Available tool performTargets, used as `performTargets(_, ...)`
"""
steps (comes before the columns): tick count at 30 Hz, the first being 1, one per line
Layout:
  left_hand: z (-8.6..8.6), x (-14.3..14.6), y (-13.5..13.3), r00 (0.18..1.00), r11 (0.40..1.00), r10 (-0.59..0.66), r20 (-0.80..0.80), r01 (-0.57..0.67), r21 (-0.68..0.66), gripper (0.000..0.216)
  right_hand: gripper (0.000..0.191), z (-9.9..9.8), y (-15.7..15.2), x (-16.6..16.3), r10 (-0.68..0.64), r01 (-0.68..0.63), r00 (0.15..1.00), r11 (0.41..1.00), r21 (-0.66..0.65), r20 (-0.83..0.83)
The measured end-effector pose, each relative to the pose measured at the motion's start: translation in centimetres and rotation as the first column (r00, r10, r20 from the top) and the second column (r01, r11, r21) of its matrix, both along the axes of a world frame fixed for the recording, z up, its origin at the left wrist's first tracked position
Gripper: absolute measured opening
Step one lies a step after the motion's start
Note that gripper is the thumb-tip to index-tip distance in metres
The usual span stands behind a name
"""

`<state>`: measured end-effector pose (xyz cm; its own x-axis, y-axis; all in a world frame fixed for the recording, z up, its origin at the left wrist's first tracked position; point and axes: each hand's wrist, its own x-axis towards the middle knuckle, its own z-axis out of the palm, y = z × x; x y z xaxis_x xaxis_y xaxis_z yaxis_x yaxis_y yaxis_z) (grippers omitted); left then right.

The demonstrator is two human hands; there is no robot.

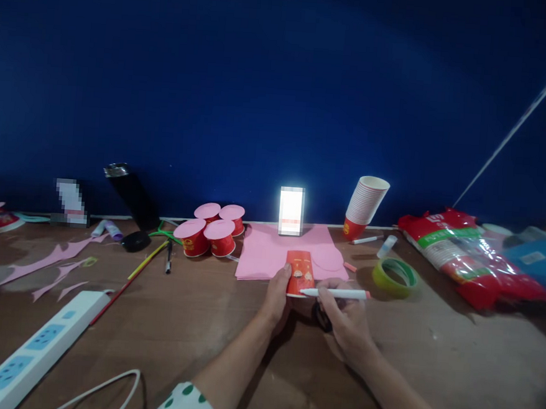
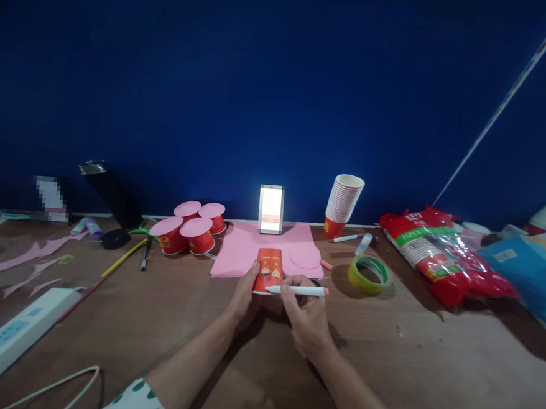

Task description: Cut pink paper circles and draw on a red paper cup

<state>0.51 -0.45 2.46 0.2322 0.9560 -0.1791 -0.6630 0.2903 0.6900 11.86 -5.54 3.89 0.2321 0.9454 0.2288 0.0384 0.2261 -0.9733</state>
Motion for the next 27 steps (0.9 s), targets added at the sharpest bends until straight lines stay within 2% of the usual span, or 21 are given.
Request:
performTargets(9,-0.36,-0.03,0.09,1.000,0.999,-0.006,-0.024,0.007,0.033,0.041,0.021,0.21,-0.05,0.05,0.020,-0.019,1.000,1.000,-0.018,0.011)
performTargets(14,-0.36,-0.09,0.11,1.000,1.000,-0.007,-0.012,0.007,-0.002,0.041,0.022,0.56,-0.15,0.19,-0.064,0.065,0.997,0.998,-0.015,0.045)
performTargets(19,0.27,-0.29,-0.08,0.996,0.997,-0.070,0.063,0.072,-0.030,0.042,0.024,0.23,-0.01,0.25,-0.085,0.082,0.993,0.996,-0.042,-0.076)
performTargets(22,0.19,-0.31,-0.04,0.993,0.998,-0.060,0.100,0.062,-0.022,0.039,0.024,-0.07,0.02,0.14,-0.060,0.054,0.992,0.996,-0.064,-0.111)
performTargets(27,-0.56,-0.23,0.26,0.994,0.999,0.001,0.113,0.004,-0.044,0.036,0.021,-0.42,-0.11,0.03,0.056,-0.063,0.991,0.996,-0.061,-0.118)
